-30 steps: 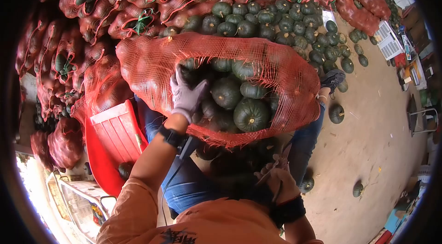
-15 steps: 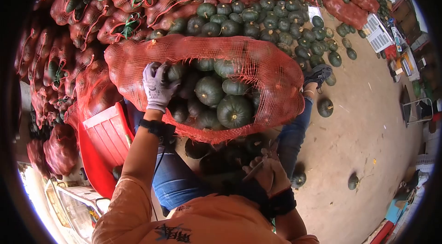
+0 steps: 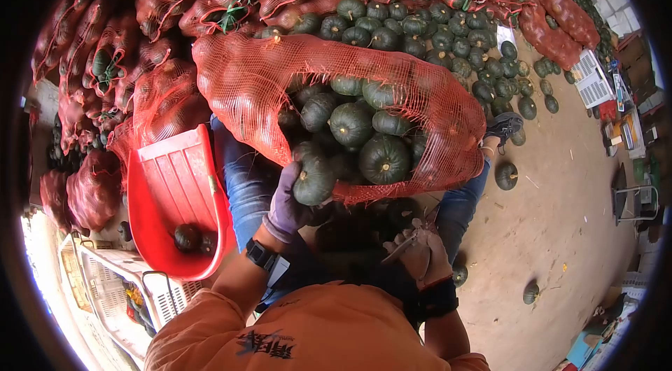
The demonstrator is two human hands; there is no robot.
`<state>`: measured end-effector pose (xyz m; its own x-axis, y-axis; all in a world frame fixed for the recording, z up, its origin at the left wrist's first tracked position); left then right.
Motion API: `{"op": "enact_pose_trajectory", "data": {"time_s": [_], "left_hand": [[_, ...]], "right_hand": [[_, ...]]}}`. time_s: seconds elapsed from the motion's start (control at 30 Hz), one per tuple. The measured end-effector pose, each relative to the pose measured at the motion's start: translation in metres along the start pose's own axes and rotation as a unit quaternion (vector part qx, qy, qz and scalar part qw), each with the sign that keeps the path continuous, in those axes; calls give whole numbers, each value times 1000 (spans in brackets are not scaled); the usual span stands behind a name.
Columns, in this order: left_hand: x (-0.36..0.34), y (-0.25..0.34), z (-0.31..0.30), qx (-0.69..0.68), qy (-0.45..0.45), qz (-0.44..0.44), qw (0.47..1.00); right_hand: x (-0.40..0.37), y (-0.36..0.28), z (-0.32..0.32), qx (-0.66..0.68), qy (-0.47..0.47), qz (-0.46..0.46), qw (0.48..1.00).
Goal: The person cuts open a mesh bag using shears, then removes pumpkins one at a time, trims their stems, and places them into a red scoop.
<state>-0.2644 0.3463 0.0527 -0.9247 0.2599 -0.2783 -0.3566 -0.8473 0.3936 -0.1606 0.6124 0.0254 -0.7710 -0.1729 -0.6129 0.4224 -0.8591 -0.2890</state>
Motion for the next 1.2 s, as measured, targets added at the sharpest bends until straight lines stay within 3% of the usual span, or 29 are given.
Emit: {"op": "enact_pose_trajectory", "data": {"time_s": [0.07,0.1,0.17,0.2,0.23,0.27,0.3,0.37,0.4,0.43,0.5,0.53,0.57,0.6,0.7,0.77,0.8,0.83,0.9,0.93,0.97,1.0,1.03,1.1,1.17,1.2], "left_hand": [[-25,20,-21,37,28,29,999],[-45,44,-43,116,128,93,981],[-89,99,-101,131,197,157,959],[-128,135,-150,168,300,226,911],[-160,168,-219,194,290,211,913],[-210,195,-239,309,461,276,784],[-252,214,-209,406,603,324,605],[-270,221,-126,575,708,211,352],[-253,224,-105,651,630,314,286],[-216,215,-58,698,521,370,322],[-132,191,-4,704,297,419,491],[-88,169,24,729,180,405,521],[-53,140,60,792,71,374,476],[-15,111,66,860,27,316,401],[78,36,-12,987,45,-53,147],[101,26,-16,982,50,-134,125],[101,33,-6,974,67,-141,163],[92,47,2,947,96,-114,286],[69,45,11,760,14,-73,646],[49,35,22,522,-72,50,849],[26,33,32,417,-96,44,903],[-5,15,48,203,-113,-62,971],[-22,-8,59,-1,-169,-155,973],[-38,-27,46,-56,-129,-139,980],[-52,-36,53,-114,-124,-124,978],[-54,-39,46,-73,-69,-120,988]], "right_hand": [[1,0,1,5,-24,-4,1000],[4,1,-6,13,-42,-1,999],[6,1,-9,30,-60,9,998],[6,1,-7,39,-60,16,997],[6,2,-5,48,-59,25,997],[5,2,-3,54,-61,23,996],[3,3,1,62,-63,21,996],[7,4,4,69,-64,27,995],[10,5,2,69,-60,35,995],[10,5,-1,66,-55,42,995],[13,3,-5,42,-62,38,996],[13,3,-5,31,-67,34,997],[10,2,-1,18,-63,28,997],[6,0,5,5,-57,20,998],[-2,-2,5,3,-72,1,997],[-7,-6,4,14,-71,-13,997],[-10,-6,3,21,-59,-20,998],[-13,-6,1,29,-49,-23,998],[-15,-10,6,2,-45,-37,998],[-18,-5,8,-8,-39,-37,999],[-25,-4,18,-102,-25,-58,993],[-33,-4,35,-195,-14,-78,978],[-36,-3,46,-289,-6,-97,952],[-31,5,67,-492,-25,-112,863],[-42,9,107,-695,4,-146,704],[-42,14,120,-705,-1,-145,694]]}}
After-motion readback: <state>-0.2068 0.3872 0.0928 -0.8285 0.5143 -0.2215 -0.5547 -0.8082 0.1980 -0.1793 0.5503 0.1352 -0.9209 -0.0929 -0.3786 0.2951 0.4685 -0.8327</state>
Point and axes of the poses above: each hand's wrist, its own x-axis towards the middle knuckle, its own z-axis out of the palm, y = z × x, the point moved 9 cm from there along x, towards the middle knuckle, and after that the axes turned 5 degrees about x, right-handed, at the moved point
